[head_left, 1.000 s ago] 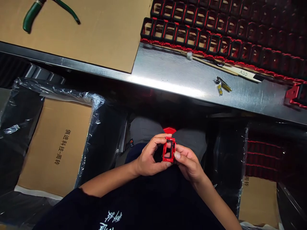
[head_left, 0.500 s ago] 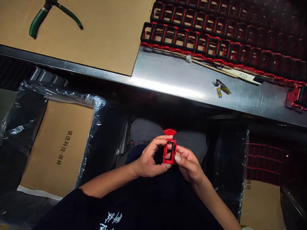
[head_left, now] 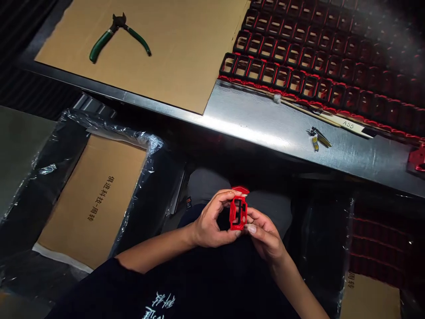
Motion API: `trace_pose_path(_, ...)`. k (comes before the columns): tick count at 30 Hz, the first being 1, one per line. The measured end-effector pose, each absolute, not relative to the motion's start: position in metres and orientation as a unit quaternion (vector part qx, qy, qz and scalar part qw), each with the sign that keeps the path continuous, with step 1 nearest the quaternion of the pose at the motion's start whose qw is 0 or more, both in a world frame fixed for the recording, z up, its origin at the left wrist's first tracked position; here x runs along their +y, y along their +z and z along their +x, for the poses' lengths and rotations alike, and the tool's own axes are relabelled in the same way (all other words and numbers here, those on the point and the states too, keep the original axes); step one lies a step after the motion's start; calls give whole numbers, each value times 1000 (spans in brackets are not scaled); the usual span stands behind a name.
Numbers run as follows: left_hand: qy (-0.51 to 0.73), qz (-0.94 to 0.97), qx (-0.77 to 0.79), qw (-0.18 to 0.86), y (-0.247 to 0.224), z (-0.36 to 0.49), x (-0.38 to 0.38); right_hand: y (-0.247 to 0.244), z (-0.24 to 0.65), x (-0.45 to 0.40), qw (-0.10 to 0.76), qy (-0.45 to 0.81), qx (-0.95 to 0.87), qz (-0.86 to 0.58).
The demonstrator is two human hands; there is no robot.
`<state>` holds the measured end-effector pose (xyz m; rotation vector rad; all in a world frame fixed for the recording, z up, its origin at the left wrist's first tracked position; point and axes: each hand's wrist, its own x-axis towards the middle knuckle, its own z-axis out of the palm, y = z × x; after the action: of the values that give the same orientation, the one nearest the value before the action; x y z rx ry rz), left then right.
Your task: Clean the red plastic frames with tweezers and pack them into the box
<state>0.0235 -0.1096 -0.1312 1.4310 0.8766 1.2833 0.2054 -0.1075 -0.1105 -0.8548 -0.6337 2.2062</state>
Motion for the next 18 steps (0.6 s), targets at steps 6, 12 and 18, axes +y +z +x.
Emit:
trace_pose_path(6,524,597,395,460,-130,18,-110,-111,201,-105,333,843,-265,-329)
trace_pose_path(12,517,622,419,413,-128,10,-107,-116,198,-105,334,839,-257,-345)
trace_pose_path(18,522,658,434,326,-122,2,-105,-116,199,-102,315,832,-273,-367)
